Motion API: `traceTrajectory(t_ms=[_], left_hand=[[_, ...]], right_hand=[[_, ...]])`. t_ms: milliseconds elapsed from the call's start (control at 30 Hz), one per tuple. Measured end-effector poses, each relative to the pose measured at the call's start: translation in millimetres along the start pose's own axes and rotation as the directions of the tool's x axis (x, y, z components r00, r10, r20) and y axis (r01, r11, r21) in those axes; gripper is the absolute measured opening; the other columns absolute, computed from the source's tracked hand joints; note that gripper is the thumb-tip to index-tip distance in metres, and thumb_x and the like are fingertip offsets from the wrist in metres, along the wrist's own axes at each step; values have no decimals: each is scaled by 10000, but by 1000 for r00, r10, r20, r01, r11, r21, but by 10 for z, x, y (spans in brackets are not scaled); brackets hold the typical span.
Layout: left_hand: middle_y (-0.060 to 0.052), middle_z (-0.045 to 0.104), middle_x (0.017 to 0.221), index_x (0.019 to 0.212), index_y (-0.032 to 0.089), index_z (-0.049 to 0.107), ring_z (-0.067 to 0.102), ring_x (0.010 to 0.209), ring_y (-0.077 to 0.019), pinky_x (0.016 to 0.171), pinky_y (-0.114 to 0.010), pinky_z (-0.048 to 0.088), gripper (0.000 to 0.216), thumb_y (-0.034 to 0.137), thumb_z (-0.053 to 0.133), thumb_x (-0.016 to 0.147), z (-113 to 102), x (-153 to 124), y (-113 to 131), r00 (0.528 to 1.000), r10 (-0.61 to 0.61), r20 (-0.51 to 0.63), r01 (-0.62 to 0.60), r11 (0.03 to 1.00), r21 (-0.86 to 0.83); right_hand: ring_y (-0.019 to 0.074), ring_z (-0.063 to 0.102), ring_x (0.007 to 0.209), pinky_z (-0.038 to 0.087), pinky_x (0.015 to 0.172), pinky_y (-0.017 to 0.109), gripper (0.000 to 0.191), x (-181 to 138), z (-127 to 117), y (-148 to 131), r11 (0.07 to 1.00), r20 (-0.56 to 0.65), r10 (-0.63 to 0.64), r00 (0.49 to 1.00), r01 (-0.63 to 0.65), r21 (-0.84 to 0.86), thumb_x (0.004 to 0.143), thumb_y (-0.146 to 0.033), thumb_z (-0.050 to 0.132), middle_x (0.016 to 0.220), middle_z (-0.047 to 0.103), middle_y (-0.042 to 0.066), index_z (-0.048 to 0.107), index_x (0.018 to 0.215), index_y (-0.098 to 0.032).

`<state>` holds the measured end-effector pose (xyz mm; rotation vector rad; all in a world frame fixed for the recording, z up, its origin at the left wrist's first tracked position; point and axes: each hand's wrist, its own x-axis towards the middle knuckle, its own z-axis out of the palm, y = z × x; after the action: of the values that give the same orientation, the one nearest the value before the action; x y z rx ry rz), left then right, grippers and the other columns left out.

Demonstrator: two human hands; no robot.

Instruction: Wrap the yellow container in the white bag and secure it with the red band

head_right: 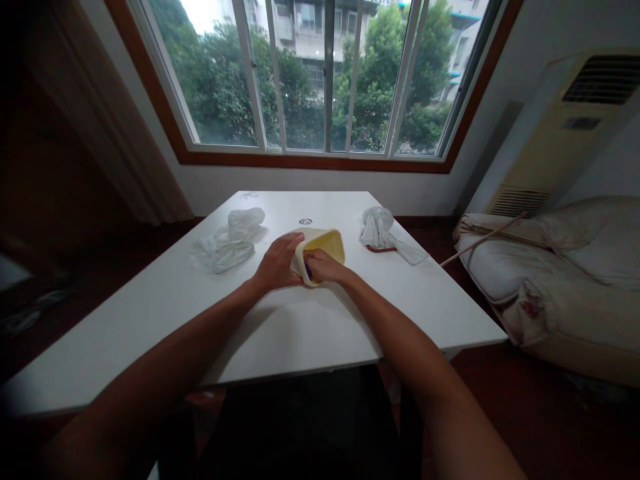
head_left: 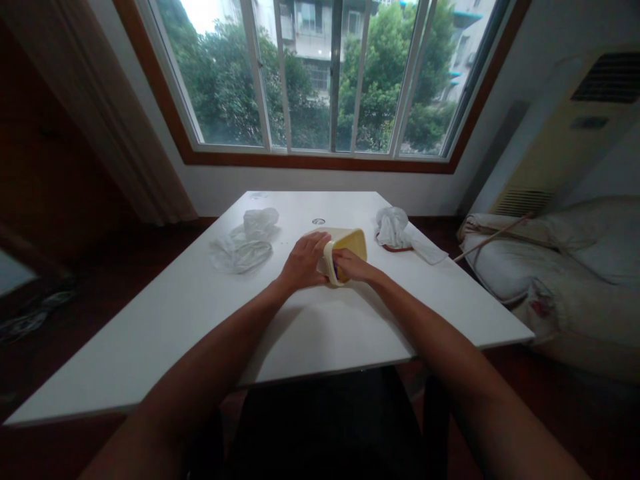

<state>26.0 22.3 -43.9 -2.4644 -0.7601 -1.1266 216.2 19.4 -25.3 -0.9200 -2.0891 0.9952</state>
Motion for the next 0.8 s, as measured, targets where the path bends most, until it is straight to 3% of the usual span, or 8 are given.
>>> traceTrajectory(t_ms=[133, 233, 333, 433, 567, 700, 800], left_hand=[[-213, 491, 1424, 1491, 166, 263, 488, 1316, -379, 1093, -538, 418, 1049, 507, 790, 651, -21, 7, -14, 998, -57, -25, 58, 998, 9], [-214, 492, 1420, 1497, 145, 254, 498, 1303, -368, 1092, -518, 429, 1078, 465, 806, 628, -24, 10, -10, 996, -82, -42, 82, 997, 9], [-212, 479, 1436, 1498, 152, 255, 467, 1339, -372, 1107, -534, 410, 1047, 436, 792, 646, -5, 5, 8, 999, -28, -30, 28, 1000, 9], [-203, 486, 1436, 1490, 171, 269, 448, 1358, -382, 1113, -558, 394, 1016, 439, 782, 655, 16, 0, 15, 1000, 2, -16, -2, 1000, 6], [-205, 471, 1450, 1494, 164, 263, 457, 1350, -376, 1108, -544, 404, 1031, 436, 785, 648, 21, 8, -3, 998, -58, -20, 58, 998, 11], [-209, 476, 1435, 1497, 144, 257, 478, 1327, -365, 1097, -528, 423, 1048, 443, 789, 645, 24, 8, -8, 996, -72, -53, 73, 997, 16], [-208, 476, 1436, 1497, 150, 258, 458, 1348, -370, 1114, -541, 403, 1032, 433, 784, 656, 39, -8, 6, 999, -30, -44, 31, 999, 25]], right_hand=[[128, 490, 624, 394, 626, 242, 237, -61, -59, -62, 995, 90, -55, 994, 62, -79, 825, -244, 459, 660, 576, 14, 578, 642, -153], [123, 473, 627, 395, 621, 238, 281, -65, -63, -93, 995, 1, -95, 995, 95, -16, 864, -318, 455, 659, 552, 5, 557, 654, -161], [135, 493, 660, 421, 646, 248, 240, -34, -15, -72, 996, -52, -76, 996, 78, 40, 853, -303, 443, 691, 569, 7, 566, 702, -164], [145, 519, 675, 434, 671, 260, 223, -20, 3, -38, 1000, -1, -17, 1000, 17, -7, 825, -240, 427, 693, 596, 17, 580, 683, -161], [125, 481, 598, 391, 596, 242, 258, -58, -73, -55, 998, 69, -10, 998, 14, -61, 837, -267, 446, 637, 564, 9, 583, 649, -154], [112, 426, 573, 368, 559, 233, 367, -75, -98, -115, 995, -78, -80, 994, 83, 48, 880, -433, 476, 611, 498, -10, 517, 623, -175], [134, 460, 622, 405, 590, 248, 328, -42, -42, -115, 992, -123, -72, 990, 84, 90, 881, -408, 485, 642, 534, 6, 531, 650, -180]])
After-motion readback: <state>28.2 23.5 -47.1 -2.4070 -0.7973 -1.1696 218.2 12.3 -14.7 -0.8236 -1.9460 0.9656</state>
